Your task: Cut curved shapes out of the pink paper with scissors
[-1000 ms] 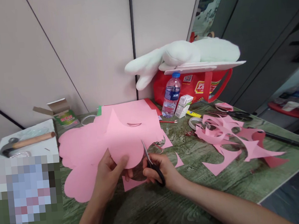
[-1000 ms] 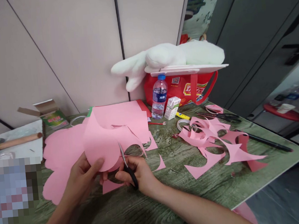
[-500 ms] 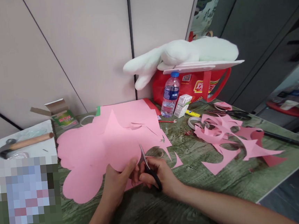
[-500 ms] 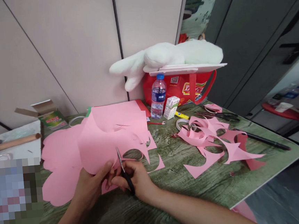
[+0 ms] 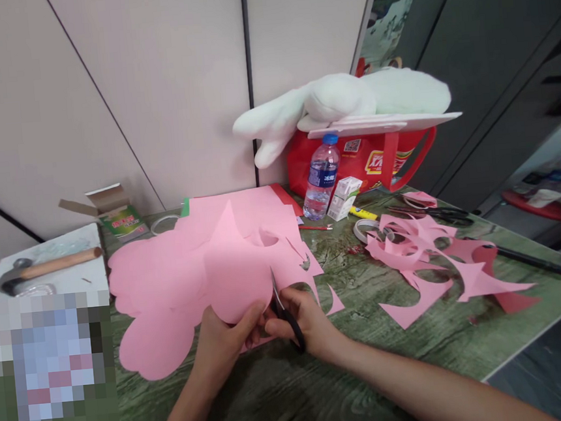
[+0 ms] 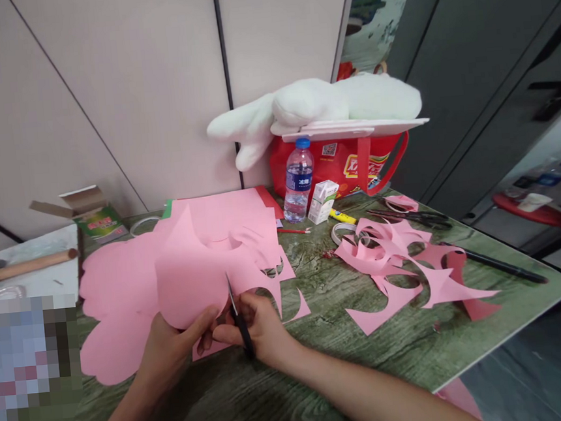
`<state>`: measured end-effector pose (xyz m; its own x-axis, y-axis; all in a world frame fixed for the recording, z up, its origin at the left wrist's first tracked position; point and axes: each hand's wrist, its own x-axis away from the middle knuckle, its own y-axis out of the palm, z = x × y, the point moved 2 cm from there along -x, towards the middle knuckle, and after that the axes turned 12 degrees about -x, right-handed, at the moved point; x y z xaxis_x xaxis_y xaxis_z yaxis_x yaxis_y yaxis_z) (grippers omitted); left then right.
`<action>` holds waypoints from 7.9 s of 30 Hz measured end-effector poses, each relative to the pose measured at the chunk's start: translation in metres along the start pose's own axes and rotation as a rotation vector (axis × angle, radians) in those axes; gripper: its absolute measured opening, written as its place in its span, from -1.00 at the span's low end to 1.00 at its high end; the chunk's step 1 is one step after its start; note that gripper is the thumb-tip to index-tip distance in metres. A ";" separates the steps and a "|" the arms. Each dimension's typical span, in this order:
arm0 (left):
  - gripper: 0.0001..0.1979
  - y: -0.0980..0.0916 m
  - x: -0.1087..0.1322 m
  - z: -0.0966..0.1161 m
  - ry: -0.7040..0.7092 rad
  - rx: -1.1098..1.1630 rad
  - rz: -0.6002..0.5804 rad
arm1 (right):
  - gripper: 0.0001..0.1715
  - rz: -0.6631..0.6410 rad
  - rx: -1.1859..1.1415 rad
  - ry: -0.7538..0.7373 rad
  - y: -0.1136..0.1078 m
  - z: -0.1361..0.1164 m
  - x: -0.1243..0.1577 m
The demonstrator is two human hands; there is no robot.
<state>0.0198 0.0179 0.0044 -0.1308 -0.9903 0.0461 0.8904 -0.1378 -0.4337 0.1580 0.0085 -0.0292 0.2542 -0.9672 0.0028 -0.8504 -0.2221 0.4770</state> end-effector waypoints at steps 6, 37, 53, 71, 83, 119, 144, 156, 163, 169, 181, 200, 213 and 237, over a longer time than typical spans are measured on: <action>-0.62 -0.003 0.001 0.004 -0.010 -0.044 0.015 | -0.44 -0.018 -0.019 -0.001 0.000 0.001 -0.001; -0.63 -0.006 -0.001 -0.005 0.024 -0.071 0.024 | -0.54 -0.014 -0.038 -0.034 0.001 0.000 -0.001; -0.70 -0.008 -0.001 -0.003 0.032 0.091 0.054 | -0.60 0.006 0.026 -0.005 0.002 -0.003 0.000; -0.71 -0.009 -0.001 -0.003 0.028 0.094 0.040 | -0.60 0.011 0.037 -0.013 -0.003 0.003 -0.001; -0.69 -0.008 -0.003 -0.006 0.019 0.114 0.047 | -0.59 -0.002 0.040 -0.010 -0.003 0.005 0.000; -0.70 -0.020 -0.001 -0.003 0.086 0.103 -0.013 | -0.51 -0.134 0.029 0.030 0.000 0.002 0.003; -0.75 -0.019 -0.001 0.004 0.170 -0.189 0.002 | -0.42 -0.119 0.037 -0.037 0.005 -0.008 -0.002; -0.72 -0.022 0.000 0.000 0.144 -0.185 0.009 | -0.45 -0.123 -0.012 -0.055 0.003 -0.006 -0.001; -0.69 -0.021 -0.001 0.002 0.130 -0.191 0.028 | -0.45 -0.092 0.009 -0.047 0.005 -0.011 -0.001; -0.69 -0.023 -0.001 -0.001 0.096 -0.218 0.073 | -0.47 -0.097 0.046 -0.040 0.004 -0.012 0.000; -0.66 -0.025 -0.004 -0.001 0.072 -0.235 0.081 | -0.45 -0.067 0.068 -0.011 0.001 -0.009 0.000; -0.68 -0.025 0.000 0.004 0.024 -0.197 0.148 | -0.44 -0.089 0.105 -0.033 0.002 -0.010 0.001; -0.72 -0.024 -0.001 0.002 0.034 -0.121 0.163 | -0.45 -0.089 0.108 -0.021 0.001 -0.009 0.002; -0.64 -0.019 0.000 0.003 0.032 -0.115 0.098 | -0.44 -0.083 0.050 0.018 0.003 0.002 0.003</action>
<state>0.0040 0.0204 0.0159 -0.0608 -0.9977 -0.0296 0.8442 -0.0356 -0.5349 0.1557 0.0052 -0.0294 0.3329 -0.9428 -0.0191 -0.8476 -0.3081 0.4320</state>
